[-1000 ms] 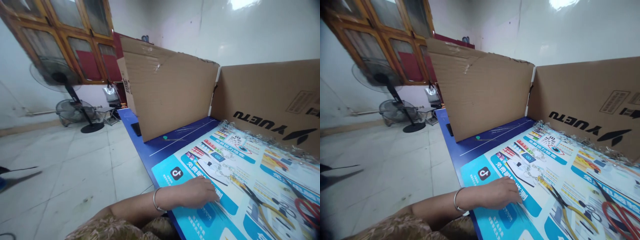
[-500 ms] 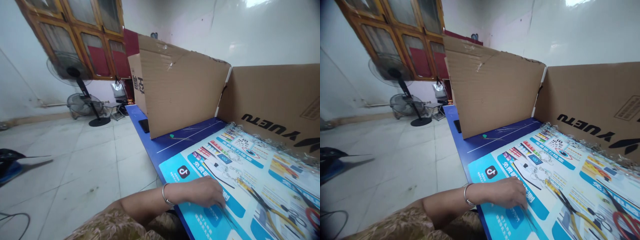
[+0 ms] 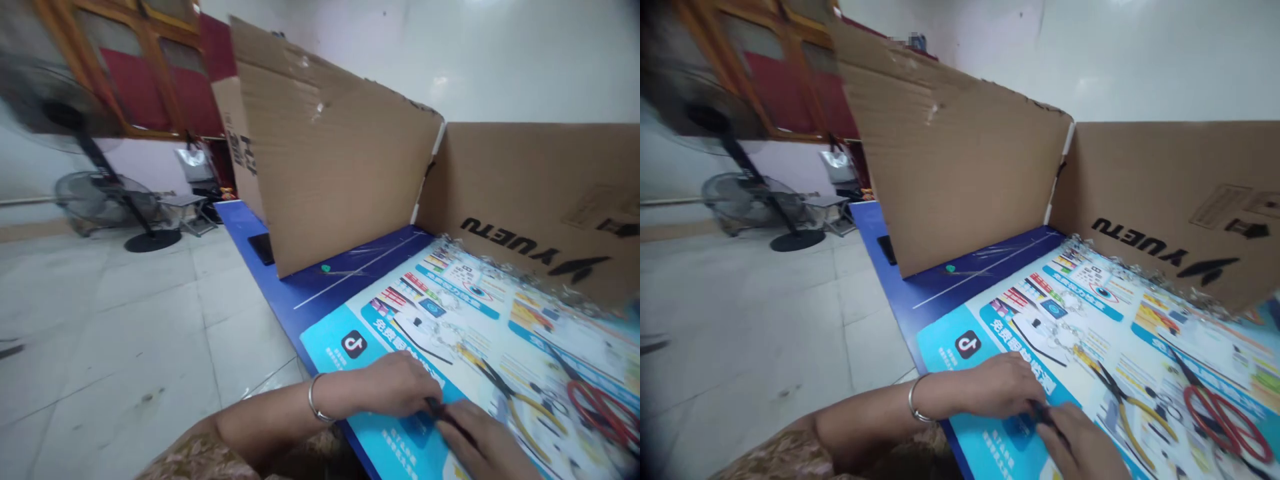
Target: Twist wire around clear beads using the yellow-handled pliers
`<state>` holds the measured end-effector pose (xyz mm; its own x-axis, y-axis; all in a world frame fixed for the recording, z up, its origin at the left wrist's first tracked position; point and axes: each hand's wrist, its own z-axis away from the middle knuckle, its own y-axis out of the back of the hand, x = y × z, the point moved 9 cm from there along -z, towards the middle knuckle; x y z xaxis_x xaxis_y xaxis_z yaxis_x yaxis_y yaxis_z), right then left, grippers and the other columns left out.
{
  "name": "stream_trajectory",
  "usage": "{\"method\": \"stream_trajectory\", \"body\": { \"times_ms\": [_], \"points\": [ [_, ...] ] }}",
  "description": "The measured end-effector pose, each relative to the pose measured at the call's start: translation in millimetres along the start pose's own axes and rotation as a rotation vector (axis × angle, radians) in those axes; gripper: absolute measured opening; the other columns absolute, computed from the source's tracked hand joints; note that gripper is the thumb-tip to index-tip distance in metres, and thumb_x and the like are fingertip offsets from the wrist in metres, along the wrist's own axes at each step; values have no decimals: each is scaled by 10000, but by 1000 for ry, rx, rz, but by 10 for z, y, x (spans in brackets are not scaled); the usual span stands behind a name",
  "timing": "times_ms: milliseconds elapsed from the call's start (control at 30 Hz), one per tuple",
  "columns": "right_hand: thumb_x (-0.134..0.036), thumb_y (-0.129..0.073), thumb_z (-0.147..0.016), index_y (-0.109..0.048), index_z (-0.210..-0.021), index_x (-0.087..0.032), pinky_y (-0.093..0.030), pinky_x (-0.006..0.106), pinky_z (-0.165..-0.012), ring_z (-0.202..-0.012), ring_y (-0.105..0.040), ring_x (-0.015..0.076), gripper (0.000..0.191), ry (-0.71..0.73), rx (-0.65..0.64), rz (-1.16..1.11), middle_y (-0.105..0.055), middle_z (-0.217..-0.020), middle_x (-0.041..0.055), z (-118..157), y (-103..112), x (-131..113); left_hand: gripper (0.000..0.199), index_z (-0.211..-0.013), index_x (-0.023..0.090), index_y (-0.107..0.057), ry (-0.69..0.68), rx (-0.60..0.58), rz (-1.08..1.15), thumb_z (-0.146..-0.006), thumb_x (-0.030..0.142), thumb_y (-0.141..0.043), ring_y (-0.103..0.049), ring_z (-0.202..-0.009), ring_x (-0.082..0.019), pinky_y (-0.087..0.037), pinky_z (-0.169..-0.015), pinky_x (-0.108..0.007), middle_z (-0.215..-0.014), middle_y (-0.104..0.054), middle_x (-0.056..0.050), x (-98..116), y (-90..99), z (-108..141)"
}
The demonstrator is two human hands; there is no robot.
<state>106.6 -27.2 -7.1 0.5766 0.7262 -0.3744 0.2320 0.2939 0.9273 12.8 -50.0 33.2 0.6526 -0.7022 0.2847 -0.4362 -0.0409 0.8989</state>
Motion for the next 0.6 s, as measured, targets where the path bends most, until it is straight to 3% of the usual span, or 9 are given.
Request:
{"method": "stream_trajectory", "body": {
  "times_ms": [67, 200, 433, 600],
  "points": [
    [-321, -343, -918, -591, -878, -221, -450, 285, -683, -762, -583, 178, 270, -39, -21, -7, -590, -829, 45, -34, -90, -96, 164, -940, 224, -598, 35, -16, 31, -789, 176, -558, -596, -797, -171, -402, -769, -275, -819, -675, -2, -31, -75, -48],
    [-264, -336, -922, -594, -871, -204, -416, 268, -684, -781, -567, 170, 269, -160, 23, 31, -582, -827, 44, -6, -83, -39, 136, -906, 218, -596, 77, -57, 74, -789, 165, -551, -587, -797, -171, -401, -761, -277, -793, -654, 1, -83, -232, -166],
    [-239, -363, -915, -586, -871, -190, -358, 251, -656, -809, -547, 164, 233, -218, -17, 119, -597, -848, 38, 50, -36, 96, 99, -759, 176, -557, -59, -255, -25, -798, 137, -474, -558, -674, -186, -339, -600, -275, -674, -599, -25, -57, -400, -441],
    [-265, -372, -917, -580, -830, -190, -319, 247, -599, -753, -537, 149, 238, -299, -22, 94, -592, -824, 27, 43, -29, 199, 82, -714, 185, -546, -96, -381, 46, -763, 140, -499, -548, -631, -172, -280, -526, -256, -655, -595, -7, -114, -454, -570]
  ]
}}
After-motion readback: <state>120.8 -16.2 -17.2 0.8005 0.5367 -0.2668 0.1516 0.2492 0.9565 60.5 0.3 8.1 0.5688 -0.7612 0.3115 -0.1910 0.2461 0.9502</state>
